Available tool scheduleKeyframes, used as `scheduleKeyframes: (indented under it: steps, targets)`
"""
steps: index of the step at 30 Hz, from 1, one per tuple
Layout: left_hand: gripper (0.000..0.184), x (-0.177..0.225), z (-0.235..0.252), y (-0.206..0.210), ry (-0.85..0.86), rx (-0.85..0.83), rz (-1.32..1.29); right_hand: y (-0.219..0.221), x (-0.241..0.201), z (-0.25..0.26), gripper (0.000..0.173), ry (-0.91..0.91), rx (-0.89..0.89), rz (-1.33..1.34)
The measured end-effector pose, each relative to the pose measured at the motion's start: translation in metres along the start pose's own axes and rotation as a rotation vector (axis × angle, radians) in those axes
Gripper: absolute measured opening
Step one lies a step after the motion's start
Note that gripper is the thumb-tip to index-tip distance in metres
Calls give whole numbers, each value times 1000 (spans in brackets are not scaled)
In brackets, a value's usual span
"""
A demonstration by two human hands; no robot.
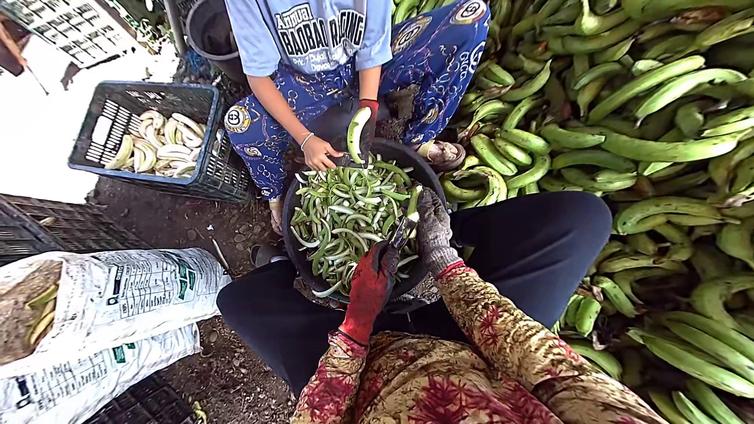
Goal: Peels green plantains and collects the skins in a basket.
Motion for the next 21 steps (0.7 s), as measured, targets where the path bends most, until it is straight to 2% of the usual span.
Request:
scheduleKeyframes:
  steps: [3, 5, 9, 11, 13, 17, 21]
  targets:
    - [45, -3, 3, 0, -17, -13, -10, 5, 5, 1, 55, 25, -37, 11]
    - [46, -9, 8, -2, -39, -14, 59, 13, 20, 3, 52, 121, -87, 70]
    - [43, -23, 36, -18, -39, 58, 358, 43, 50, -14, 35, 431, -417, 369]
    - [43, -33, 52, -33, -24, 148, 452, 50, 49, -30, 36, 482, -583, 310]
    - [43, -37, 63, -46, -32, 176, 461, 53, 49, -37, 41, 509, -662, 304]
    - [45, -28, 58, -47, -36, 136, 345, 57, 54, -27, 51, 628, -670, 544]
    - [48, -21, 37, -31, 23, 111, 310, 54, 52, -6, 40, 519, -472, 495]
Point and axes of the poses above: each hand's wrist, its own z-axis towards the middle knuckle, its own y-axis out of the palm, x = y × z, the point moved 9 cm from there along z, towards the middle knuckle, and after that the axes turned 8 degrees about y, right-handed, at the moved point
